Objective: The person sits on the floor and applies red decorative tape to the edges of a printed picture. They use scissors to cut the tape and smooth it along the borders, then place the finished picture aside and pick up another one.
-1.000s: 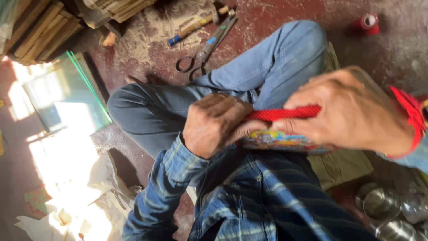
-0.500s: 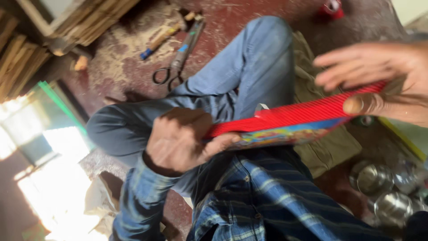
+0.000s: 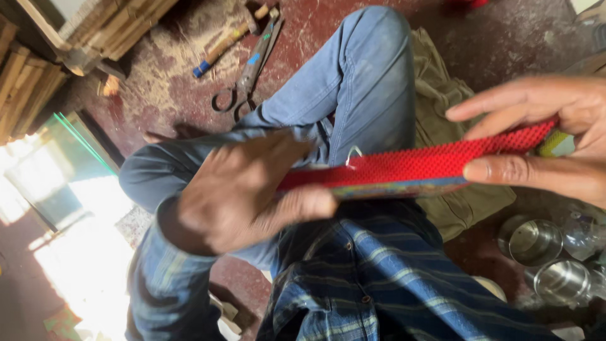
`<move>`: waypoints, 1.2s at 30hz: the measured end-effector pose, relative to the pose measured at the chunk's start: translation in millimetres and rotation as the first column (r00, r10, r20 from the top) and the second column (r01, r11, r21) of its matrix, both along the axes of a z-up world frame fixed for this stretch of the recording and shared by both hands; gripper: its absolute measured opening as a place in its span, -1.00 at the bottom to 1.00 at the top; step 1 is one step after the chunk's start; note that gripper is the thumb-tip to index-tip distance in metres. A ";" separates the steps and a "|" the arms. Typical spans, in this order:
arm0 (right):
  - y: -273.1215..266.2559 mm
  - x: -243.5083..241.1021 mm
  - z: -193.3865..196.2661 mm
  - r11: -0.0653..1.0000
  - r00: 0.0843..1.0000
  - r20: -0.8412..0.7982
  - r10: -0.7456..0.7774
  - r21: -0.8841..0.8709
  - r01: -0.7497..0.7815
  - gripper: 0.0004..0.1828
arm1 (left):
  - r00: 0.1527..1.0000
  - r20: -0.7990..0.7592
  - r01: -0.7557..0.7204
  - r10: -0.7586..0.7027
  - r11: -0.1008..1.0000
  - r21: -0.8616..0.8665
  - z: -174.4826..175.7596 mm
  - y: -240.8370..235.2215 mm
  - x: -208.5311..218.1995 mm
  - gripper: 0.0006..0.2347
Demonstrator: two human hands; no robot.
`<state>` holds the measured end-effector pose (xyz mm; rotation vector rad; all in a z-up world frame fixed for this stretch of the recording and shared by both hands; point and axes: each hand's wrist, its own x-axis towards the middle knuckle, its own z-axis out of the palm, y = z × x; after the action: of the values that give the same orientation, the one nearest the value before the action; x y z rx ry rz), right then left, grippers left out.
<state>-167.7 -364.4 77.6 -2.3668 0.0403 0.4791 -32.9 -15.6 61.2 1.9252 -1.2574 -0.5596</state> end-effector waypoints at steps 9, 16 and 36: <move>22.2 -5.1 9.8 0.982 0.989 -0.010 -0.151 0.117 0.151 -0.48 | 0.928 -0.365 0.084 -0.077 0.996 0.002 -7.7 -67.0 -9.2 -0.66; 35.6 -8.8 13.5 0.913 0.941 -0.036 -0.335 0.235 0.334 -0.38 | 0.936 -0.351 -0.051 -0.030 0.974 -0.219 -12.1 -73.0 -15.5 -0.78; 108.5 -60.4 -55.8 0.393 0.451 0.158 -0.878 0.776 0.494 -0.22 | 0.843 -0.509 0.080 -0.175 0.976 -0.203 -21.4 -64.4 -31.1 -0.75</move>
<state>-228.1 -255.9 21.8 -1.4542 0.5615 -0.6053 -64.0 -80.0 39.8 1.4099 -1.0353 -0.9404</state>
